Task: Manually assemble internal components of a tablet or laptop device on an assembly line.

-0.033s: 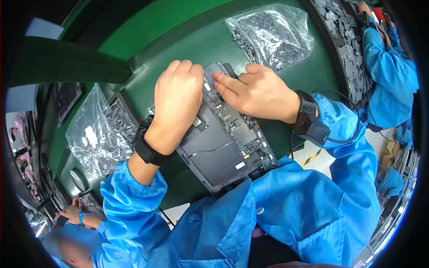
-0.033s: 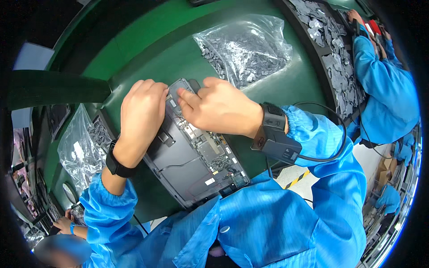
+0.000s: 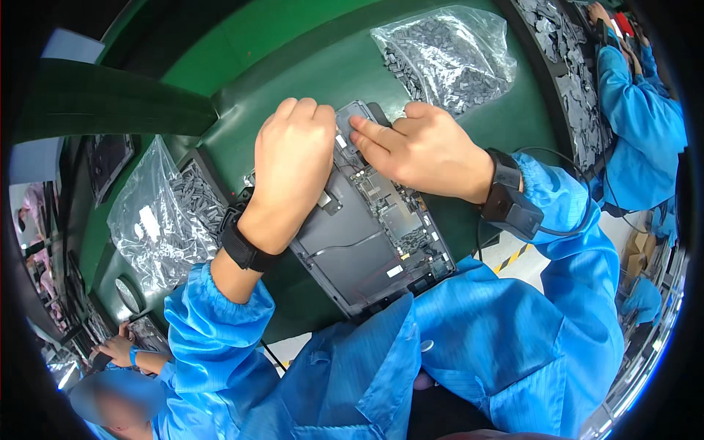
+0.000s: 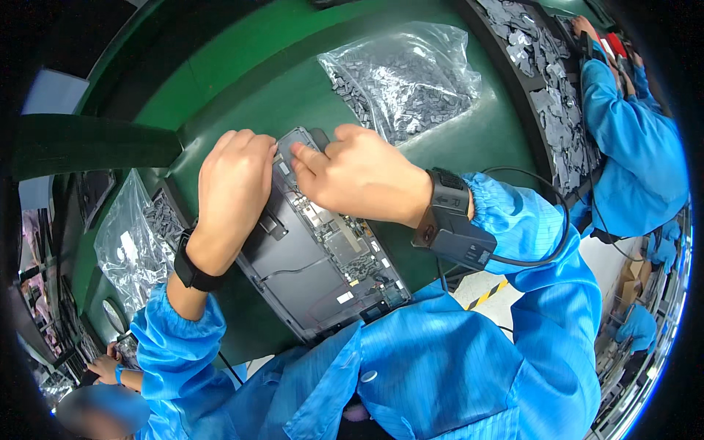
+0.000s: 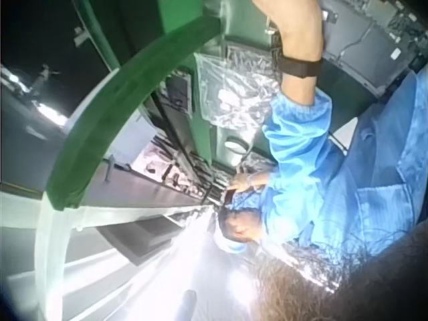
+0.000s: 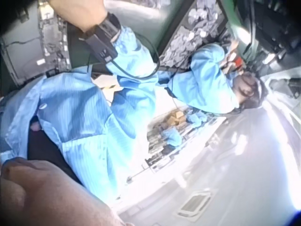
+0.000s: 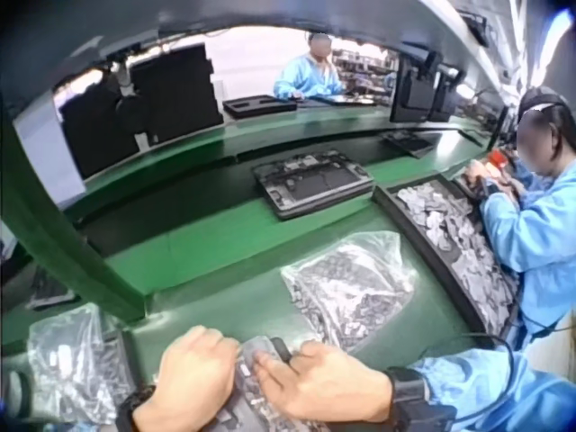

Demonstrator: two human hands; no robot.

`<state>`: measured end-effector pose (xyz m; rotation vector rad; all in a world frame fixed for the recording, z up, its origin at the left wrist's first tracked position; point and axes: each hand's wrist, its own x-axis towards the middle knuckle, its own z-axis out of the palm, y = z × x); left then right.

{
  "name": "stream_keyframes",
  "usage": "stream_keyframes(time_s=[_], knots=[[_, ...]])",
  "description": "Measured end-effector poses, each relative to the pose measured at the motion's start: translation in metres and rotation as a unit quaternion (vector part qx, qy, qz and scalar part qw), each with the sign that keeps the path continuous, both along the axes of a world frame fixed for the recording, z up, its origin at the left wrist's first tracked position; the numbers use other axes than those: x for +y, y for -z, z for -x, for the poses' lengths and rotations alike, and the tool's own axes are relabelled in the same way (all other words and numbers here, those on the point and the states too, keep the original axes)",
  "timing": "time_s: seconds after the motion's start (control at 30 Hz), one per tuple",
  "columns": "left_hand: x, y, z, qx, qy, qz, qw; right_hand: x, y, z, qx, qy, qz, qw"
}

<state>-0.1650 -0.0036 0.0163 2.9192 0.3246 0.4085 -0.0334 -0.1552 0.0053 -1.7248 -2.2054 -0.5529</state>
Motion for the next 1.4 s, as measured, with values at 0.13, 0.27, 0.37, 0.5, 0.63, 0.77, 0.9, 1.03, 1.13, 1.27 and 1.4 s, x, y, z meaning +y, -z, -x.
stream_keyframes(time_s=[0.13, 0.27, 0.37, 0.5, 0.63, 0.77, 0.9, 1.03, 1.13, 1.27, 1.4], knots=[[0.0, 0.004, 0.004, 0.0, 0.008, -0.01, 1.0, 0.0, -0.006, 0.019, -0.005, 0.05, 0.076, 0.996], [-0.003, 0.005, 0.006, -0.017, -0.001, 0.03, 0.999, 0.0, -0.005, 0.023, -0.011, 0.062, 0.081, 0.995], [0.003, -0.002, 0.006, -0.011, -0.013, 0.044, 0.999, 0.002, -0.004, 0.003, 0.026, 0.011, 0.062, 0.998], [0.008, -0.002, 0.001, -0.003, -0.018, 0.099, 0.995, 0.0, -0.004, 0.009, 0.0, 0.023, 0.034, 0.999], [0.008, -0.004, 0.0, 0.002, -0.01, 0.112, 0.994, 0.004, 0.001, 0.014, 0.014, 0.03, 0.0, 0.999], [0.004, -0.006, -0.002, 0.012, -0.02, 0.111, 0.994, 0.005, -0.002, 0.017, 0.025, 0.051, 0.003, 0.998], [0.004, -0.007, 0.0, 0.02, -0.029, 0.097, 0.995, 0.003, -0.001, 0.017, 0.057, 0.069, 0.024, 0.996], [0.001, -0.005, -0.002, 0.022, -0.026, 0.081, 0.996, 0.001, 0.017, -0.001, 0.053, 0.026, -0.044, 0.997], [0.001, -0.002, -0.003, 0.011, -0.013, 0.042, 0.999, 0.006, 0.014, -0.008, 0.027, -0.01, -0.023, 0.999], [0.002, -0.001, -0.001, 0.014, -0.005, 0.032, 0.999, 0.006, 0.0, 0.004, 0.002, 0.01, 0.077, 0.997], [0.0, -0.002, -0.005, 0.016, 0.013, 0.021, 1.0, 0.002, -0.007, 0.006, 0.028, 0.007, 0.088, 0.996]])
